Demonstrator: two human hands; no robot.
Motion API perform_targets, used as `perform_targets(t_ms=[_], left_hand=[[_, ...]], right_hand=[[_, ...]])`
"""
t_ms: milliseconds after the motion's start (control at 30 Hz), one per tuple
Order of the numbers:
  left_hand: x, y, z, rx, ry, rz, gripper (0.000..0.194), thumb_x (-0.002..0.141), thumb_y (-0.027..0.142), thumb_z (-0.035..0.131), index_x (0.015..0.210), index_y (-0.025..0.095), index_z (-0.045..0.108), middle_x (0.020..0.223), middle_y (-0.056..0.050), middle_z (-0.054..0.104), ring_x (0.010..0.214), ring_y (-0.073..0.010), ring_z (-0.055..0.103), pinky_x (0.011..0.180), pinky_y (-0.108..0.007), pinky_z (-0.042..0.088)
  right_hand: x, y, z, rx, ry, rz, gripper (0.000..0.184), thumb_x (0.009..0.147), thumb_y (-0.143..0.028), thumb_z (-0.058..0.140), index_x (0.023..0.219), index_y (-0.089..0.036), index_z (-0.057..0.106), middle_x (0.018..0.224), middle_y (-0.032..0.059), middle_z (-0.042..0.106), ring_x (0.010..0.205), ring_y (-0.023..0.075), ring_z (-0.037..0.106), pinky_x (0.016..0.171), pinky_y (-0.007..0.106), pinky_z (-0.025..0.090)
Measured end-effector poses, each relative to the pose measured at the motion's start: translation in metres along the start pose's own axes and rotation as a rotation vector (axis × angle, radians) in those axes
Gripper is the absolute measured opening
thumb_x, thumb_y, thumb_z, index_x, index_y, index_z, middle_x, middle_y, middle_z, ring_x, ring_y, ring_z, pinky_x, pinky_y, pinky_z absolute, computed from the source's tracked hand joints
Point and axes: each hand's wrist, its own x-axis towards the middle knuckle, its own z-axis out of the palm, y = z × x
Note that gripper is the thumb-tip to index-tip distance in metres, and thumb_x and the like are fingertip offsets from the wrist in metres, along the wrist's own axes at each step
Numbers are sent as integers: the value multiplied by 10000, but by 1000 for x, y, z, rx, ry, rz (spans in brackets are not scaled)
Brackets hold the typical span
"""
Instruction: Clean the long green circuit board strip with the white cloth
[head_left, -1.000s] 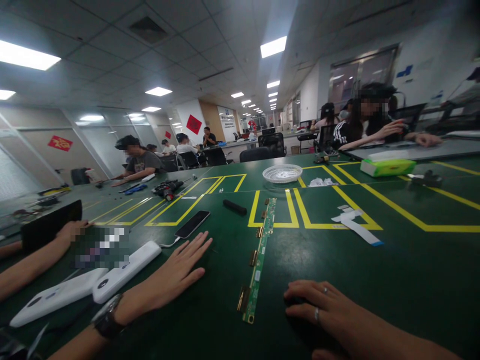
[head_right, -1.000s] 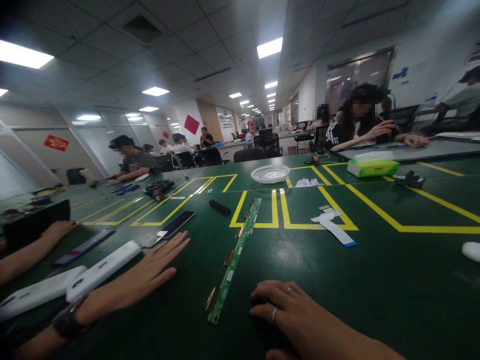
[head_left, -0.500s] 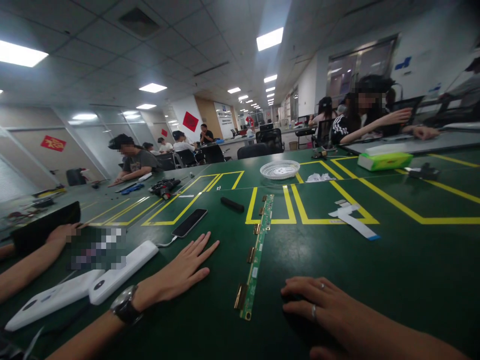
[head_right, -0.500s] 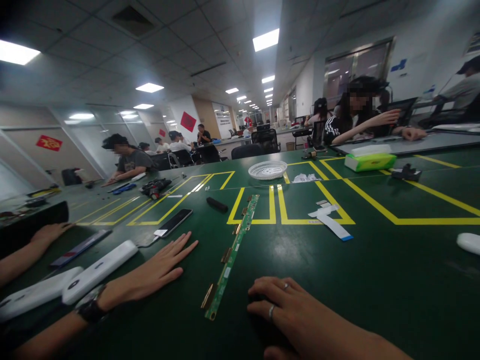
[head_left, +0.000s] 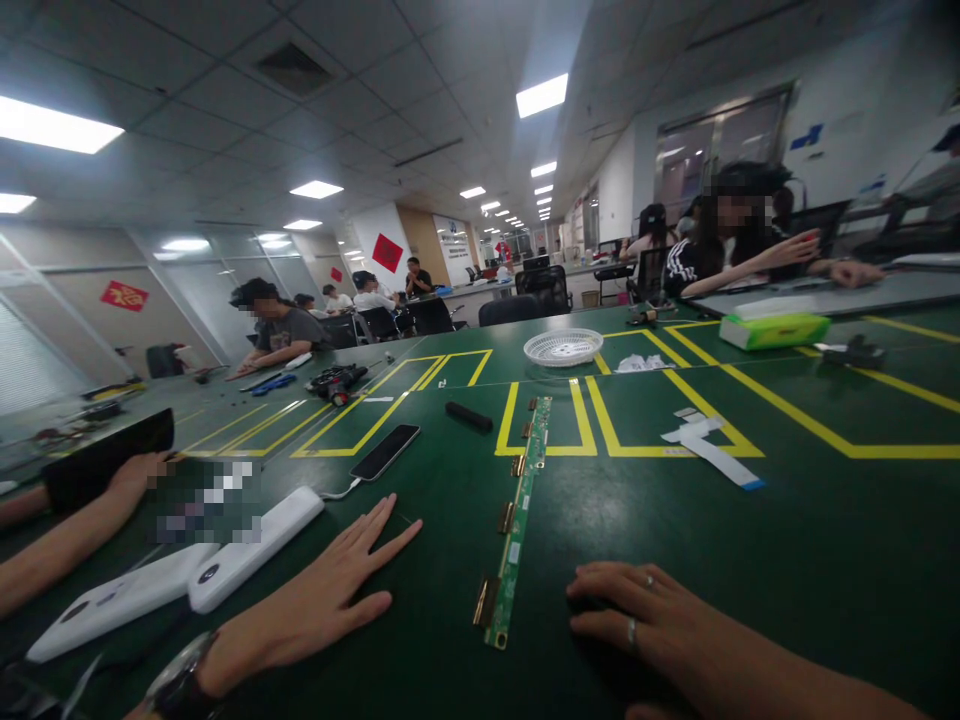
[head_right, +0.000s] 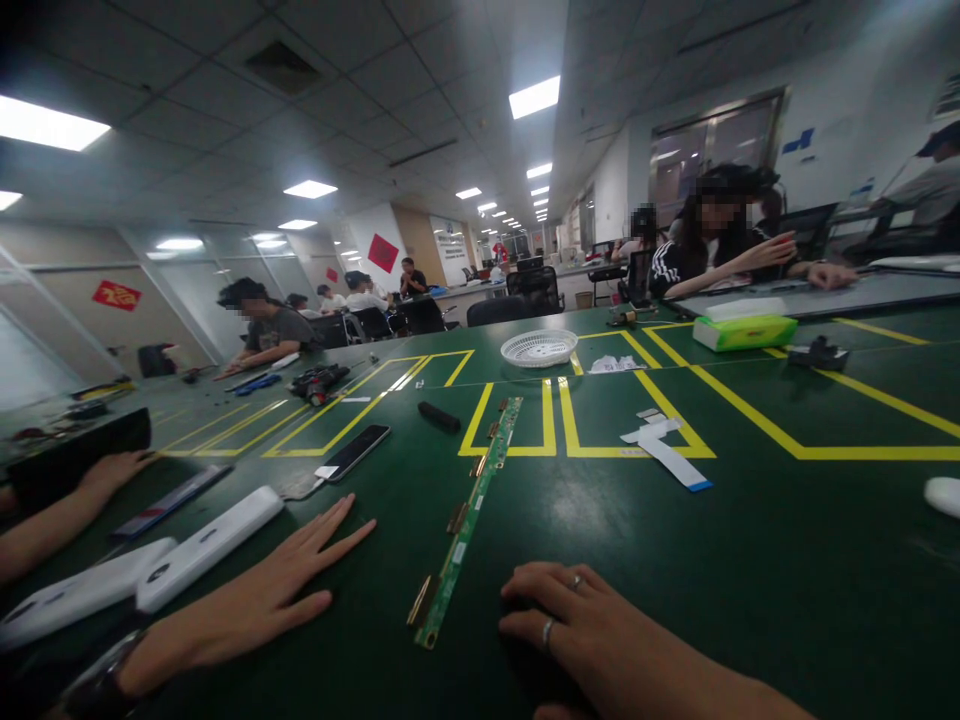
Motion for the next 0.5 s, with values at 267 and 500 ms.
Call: perform_targets(t_ms=[267, 500], left_hand=[[-11, -2, 2, -10, -61, -52, 686, 974, 590, 446, 1548, 418, 113, 1613, -9, -131, 1460, -412, 24, 1101, -683, 182], [-35, -5, -2, -22, -47, -64, 735, 930, 604, 525, 1542, 427, 157, 1617, 0, -84, 1443, -452, 104, 1072, -699, 233]], right_hand=[[0, 1, -1, 2, -12, 6, 567, 800, -175, 676, 1354, -257, 587, 1484, 87, 469, 1396, 321, 370, 1168, 515, 273], [-2, 8, 5, 33, 21, -8, 557, 822, -215, 678, 1363, -293, 573, 1490, 85, 455, 1393, 329, 373, 1168, 543, 248]])
